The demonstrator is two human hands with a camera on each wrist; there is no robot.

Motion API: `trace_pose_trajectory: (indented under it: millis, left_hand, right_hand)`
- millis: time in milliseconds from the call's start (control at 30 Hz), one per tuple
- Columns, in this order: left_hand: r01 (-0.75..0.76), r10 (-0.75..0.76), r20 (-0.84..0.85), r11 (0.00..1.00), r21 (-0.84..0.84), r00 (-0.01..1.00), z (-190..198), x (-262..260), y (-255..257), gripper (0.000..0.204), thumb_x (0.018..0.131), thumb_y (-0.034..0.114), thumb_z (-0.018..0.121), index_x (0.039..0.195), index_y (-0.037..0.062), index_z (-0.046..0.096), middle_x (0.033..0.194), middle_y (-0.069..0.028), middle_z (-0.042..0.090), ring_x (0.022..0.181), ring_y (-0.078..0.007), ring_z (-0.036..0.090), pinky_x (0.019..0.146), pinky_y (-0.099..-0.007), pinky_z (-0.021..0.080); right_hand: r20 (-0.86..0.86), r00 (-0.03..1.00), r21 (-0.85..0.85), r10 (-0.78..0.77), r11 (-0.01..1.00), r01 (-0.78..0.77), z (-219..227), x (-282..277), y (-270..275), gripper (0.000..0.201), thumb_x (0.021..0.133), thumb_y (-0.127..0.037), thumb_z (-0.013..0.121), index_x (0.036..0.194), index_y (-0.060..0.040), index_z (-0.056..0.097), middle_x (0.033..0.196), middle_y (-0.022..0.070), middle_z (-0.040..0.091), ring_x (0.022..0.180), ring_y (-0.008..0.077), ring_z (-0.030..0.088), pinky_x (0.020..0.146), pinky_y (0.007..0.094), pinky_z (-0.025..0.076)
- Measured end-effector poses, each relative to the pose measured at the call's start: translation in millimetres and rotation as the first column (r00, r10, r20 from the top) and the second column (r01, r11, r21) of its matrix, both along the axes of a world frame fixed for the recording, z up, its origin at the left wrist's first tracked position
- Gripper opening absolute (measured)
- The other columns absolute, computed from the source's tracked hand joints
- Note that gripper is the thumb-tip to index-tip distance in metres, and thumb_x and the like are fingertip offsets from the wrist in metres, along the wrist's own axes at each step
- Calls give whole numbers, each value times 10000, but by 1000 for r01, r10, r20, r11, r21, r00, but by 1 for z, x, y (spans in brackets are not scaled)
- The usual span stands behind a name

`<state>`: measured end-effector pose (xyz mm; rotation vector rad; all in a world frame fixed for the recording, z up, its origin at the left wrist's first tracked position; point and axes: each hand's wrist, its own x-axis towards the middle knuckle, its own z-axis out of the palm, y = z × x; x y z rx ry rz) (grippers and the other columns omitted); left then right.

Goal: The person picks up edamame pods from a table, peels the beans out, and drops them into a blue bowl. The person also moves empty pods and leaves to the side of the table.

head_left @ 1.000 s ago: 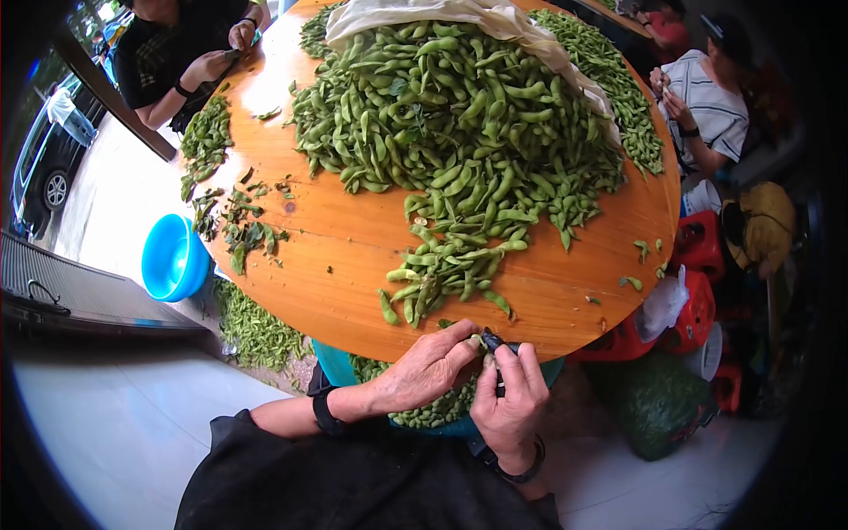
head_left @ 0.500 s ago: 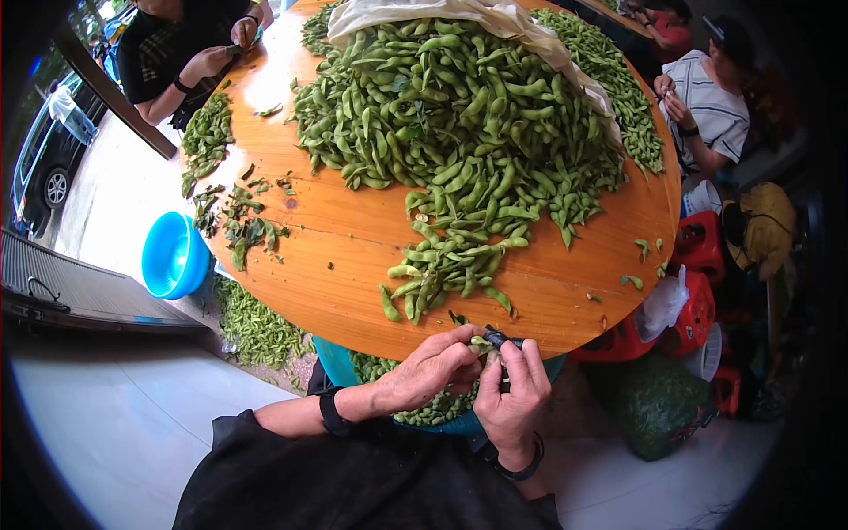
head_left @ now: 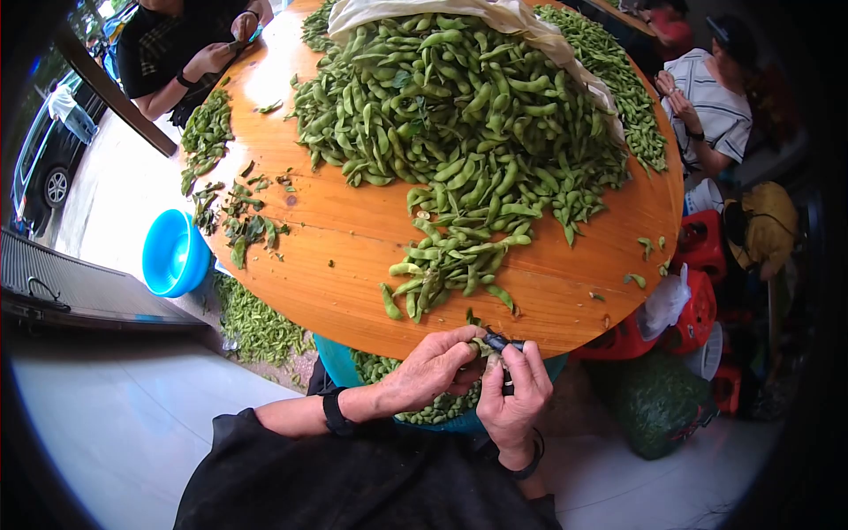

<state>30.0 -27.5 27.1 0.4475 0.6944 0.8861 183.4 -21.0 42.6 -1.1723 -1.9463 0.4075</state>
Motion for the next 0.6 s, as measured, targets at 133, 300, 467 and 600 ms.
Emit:
trace_pose_trajectory:
  millis: [133, 300, 467, 600]
  left_hand:
    - [19, -19, -18, 1000, -9, 1000, 7, -2, 0, 301, 1004, 119, 344, 1205, 33, 551, 760, -4, 517, 673, -88, 465, 623, -231, 403]
    - [262, -178, -295, 925, 274, 939, 17, -6, 0, 338, 1009, 151, 435, 1298, 7, 536, 769, -10, 602, 709, -89, 537, 652, -249, 441]
    - [363, 471, -662, 578, 731, 583, 21, -21, 14, 255, 875, 40, 650, 1129, 35, 644, 816, -129, 660, 669, -269, 661, 646, -370, 539]
    - [448, 766, -639, 548, 706, 69, 21, -16, 43, 208, 813, 108, 737, 972, 51, 615, 733, -102, 554, 671, -279, 622, 575, -394, 493]
  right_hand:
    - [-118, 993, -114, -2, 993, -12, 0, 7, -1, 175, 794, 29, 634, 967, 51, 620, 815, 160, 541, 674, 321, 601, 580, 371, 496]
    - [-456, 876, -408, -158, 912, -47, 11, 35, -2, 132, 858, 7, 603, 963, 86, 599, 796, 94, 563, 553, 151, 566, 473, 273, 434]
    - [-234, 919, -373, -317, 902, 217, 30, 145, -11, 166, 891, 17, 533, 1014, 103, 603, 765, 83, 557, 498, 92, 480, 433, 256, 374]
    - [278, 858, -146, -432, 863, 483, 14, 205, -15, 268, 887, -11, 572, 1128, 102, 605, 766, 122, 595, 514, 145, 516, 475, 320, 416]
